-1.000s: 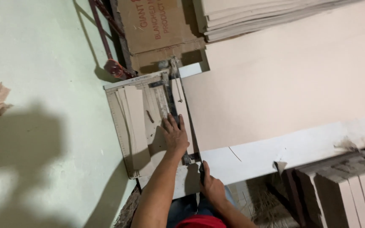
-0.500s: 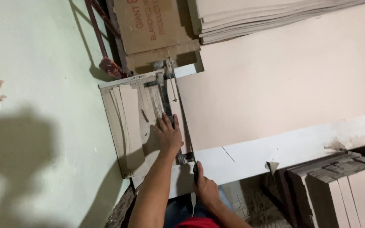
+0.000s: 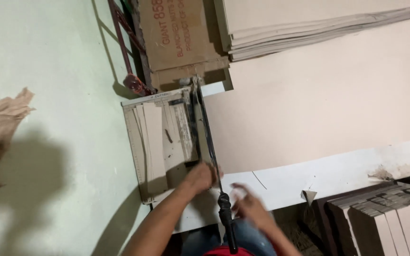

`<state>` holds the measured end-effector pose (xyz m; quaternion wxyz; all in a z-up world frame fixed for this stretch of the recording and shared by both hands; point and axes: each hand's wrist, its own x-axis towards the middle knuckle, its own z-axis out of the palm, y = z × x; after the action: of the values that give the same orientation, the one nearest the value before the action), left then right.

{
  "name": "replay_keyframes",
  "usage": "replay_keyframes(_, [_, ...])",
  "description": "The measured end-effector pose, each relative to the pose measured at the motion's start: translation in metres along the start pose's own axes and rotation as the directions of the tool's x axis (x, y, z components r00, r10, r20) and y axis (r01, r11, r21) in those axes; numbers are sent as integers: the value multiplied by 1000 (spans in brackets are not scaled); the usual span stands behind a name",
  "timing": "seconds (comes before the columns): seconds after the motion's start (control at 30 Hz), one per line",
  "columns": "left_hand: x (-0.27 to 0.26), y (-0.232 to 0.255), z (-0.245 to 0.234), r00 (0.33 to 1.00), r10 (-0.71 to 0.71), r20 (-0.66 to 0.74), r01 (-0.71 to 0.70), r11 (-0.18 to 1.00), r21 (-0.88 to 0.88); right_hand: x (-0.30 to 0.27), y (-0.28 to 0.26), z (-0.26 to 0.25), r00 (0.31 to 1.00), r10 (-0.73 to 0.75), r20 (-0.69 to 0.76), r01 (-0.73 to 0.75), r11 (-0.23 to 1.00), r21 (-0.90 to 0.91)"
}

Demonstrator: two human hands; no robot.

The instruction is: The person uses a manual paper cutter to trim large sheets of beige paper. They repeatedly align the paper against the cutter's guide, pull down the lever to slice the edge, and then remove the trimmed sheet to place it on a stack.

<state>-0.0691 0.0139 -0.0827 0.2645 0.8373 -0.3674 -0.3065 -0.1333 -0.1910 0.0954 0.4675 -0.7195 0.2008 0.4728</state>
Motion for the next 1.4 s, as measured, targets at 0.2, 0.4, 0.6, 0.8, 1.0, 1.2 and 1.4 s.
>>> replay_keyframes(0.2, [-90,0,-15,997,15,72,-58,753,655,121,102,-54,781,339,-524,218,639,738])
replay_keyframes(0.4, [-125,-3,-91,911,-296,289,33,749,662,123,145,-69,890,197,-411,330,342,880])
replay_keyframes(0.6, [-73,11,-90,970,-207,-128,242,865,440,119,124,-43,939,175,-295,143,582,800])
replay_keyframes(0.8, [7,47,-113,780,-623,54,623,782,14,133,109,-39,929,157,-334,183,589,787])
replay_keyframes(1.0, [29,33,-77,645,-762,64,671,604,430,102,69,-27,968,183,-174,-201,975,-97])
replay_keyframes(1.2, [35,23,-69,613,-786,82,694,585,420,-19,14,77,997,-41,-69,-3,841,-541])
replay_keyframes(1.4, [35,34,-80,629,-768,121,708,630,319,106,157,121,943,-248,-224,58,781,-622])
